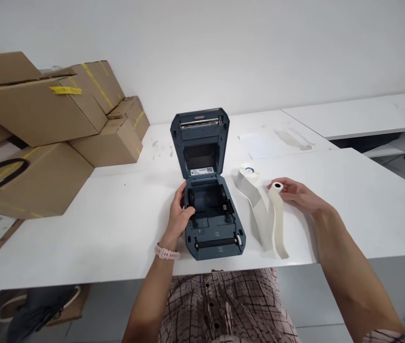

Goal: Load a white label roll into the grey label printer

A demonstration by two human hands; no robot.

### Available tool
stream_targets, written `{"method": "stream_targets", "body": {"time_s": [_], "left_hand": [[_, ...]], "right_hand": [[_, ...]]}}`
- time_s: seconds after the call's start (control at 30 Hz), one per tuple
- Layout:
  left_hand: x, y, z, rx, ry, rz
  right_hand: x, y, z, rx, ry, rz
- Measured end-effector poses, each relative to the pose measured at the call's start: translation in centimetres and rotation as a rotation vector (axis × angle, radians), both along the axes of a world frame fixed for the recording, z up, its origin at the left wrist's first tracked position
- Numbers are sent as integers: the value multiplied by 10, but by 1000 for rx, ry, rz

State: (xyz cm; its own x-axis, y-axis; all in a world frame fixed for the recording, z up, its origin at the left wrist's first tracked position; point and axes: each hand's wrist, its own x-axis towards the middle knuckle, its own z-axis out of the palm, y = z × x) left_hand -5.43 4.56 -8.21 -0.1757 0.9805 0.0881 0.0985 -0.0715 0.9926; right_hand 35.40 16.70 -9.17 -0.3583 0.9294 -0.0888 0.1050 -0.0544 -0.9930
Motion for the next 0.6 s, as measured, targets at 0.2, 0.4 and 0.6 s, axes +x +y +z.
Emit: {"method": "stream_targets", "body": {"time_s": [0.2,0.4,0.6], "left_hand": [[-1,1,-2,10,9,-4],[2,0,2,16,-17,5],[1,0,3,21,-14,7]], "right_hand": [[-7,6,-6,8,-138,107],[-3,5,4,146,-69,-25],[-39,35,52,235,-477,58]]}}
